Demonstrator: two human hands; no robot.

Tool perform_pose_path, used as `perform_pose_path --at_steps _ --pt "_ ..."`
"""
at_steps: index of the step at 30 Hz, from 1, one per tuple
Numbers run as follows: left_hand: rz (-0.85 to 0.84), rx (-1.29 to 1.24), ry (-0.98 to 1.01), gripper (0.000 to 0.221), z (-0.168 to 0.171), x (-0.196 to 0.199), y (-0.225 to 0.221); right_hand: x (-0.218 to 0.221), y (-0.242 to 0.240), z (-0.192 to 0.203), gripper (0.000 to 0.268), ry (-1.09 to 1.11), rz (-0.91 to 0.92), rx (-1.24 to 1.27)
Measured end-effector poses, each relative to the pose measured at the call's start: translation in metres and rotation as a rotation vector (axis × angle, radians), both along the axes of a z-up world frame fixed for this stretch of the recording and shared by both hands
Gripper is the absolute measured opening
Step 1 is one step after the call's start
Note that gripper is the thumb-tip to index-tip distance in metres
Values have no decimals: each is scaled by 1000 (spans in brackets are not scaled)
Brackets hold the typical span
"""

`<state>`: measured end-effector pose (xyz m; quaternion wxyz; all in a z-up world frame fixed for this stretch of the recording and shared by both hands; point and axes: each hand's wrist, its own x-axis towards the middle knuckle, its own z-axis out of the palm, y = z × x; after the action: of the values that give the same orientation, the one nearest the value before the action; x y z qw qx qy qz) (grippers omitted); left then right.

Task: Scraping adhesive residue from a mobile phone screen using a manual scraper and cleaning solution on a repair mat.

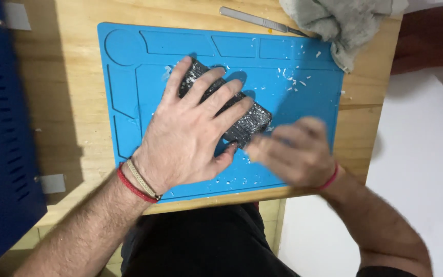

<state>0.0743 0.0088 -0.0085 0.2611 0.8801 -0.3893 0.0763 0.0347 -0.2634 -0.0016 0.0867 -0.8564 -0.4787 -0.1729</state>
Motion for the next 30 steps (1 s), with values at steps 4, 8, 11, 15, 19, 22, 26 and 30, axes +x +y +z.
perform_pose_path --at_steps 4,8,11,15,19,22,26,30 --pt "-8 -38 45 79 -5 -3 1 20 -21 1 22 -9 -79 -16" --pt "11 -16 29 79 -5 -1 1 14 -5 0 12 -26 20 23" --pt "8 -33 31 77 -6 -3 1 22 -15 1 17 -66 -45 -5" --pt "8 -36 23 73 -5 -3 1 -2 -1 -3 12 9 70 -1" --pt "16 -21 23 79 -7 -5 1 13 -21 -4 19 3 -65 -51" --pt "22 -3 -5 79 -6 -2 3 13 -7 -1 23 -21 -36 -31" --pt "11 -45 10 75 -7 -3 2 21 -9 -1 21 -92 -90 -26" --pt "19 -42 -1 72 -7 -3 2 3 9 0 12 -52 33 -40"
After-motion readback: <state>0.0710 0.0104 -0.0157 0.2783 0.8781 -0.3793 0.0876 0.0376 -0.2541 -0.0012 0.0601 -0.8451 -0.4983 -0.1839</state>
